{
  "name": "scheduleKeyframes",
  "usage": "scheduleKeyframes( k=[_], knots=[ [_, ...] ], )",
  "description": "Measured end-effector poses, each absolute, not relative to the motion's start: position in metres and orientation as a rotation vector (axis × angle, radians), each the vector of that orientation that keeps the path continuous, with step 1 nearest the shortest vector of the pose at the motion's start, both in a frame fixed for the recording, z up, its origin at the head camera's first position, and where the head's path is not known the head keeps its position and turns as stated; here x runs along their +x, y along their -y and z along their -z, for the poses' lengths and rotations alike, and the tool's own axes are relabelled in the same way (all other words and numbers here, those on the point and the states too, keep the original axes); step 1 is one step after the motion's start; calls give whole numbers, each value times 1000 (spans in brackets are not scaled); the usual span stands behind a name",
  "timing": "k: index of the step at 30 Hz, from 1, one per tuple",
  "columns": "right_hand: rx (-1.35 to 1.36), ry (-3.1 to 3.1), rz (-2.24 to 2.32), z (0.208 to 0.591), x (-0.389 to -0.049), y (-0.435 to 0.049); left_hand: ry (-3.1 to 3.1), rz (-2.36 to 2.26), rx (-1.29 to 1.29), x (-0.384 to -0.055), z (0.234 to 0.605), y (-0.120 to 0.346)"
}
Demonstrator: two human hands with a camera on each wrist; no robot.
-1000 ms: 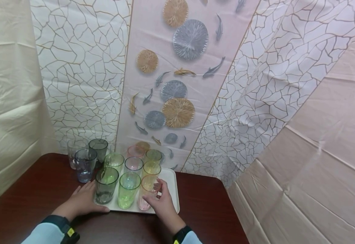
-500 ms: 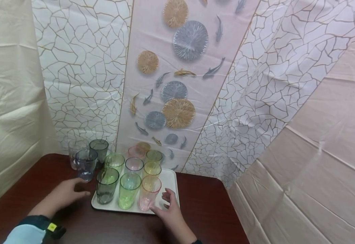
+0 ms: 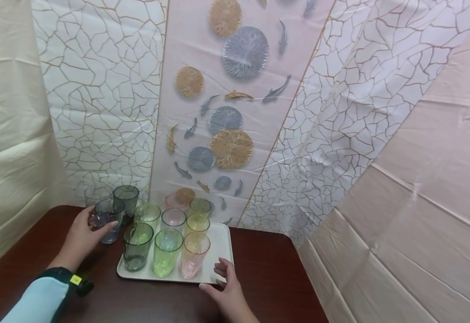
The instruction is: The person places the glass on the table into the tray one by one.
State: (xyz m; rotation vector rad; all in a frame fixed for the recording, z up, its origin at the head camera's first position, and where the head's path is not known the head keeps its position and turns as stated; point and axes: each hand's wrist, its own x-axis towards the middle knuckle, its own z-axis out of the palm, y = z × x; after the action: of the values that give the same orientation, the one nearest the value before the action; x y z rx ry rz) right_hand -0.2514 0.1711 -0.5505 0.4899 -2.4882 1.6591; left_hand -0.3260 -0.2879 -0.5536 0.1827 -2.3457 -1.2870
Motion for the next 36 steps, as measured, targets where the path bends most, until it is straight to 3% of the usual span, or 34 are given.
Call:
scheduleKeyframes(
  k=[12,22,29,36],
  knots=[
    [512,2394,-1758,547,-243,-172,2355,1311,213,-317,545,293],
    [567,2418,-1686,541,-244,-179,2393,1266,76,-264,510,309],
    [696,2388,-1670,531,-240,-178,2357,1230,-214,-219,483,291],
    [935,2329,-1644,518,-231,-164,2277,1376,-579,-199,472,235]
  ],
)
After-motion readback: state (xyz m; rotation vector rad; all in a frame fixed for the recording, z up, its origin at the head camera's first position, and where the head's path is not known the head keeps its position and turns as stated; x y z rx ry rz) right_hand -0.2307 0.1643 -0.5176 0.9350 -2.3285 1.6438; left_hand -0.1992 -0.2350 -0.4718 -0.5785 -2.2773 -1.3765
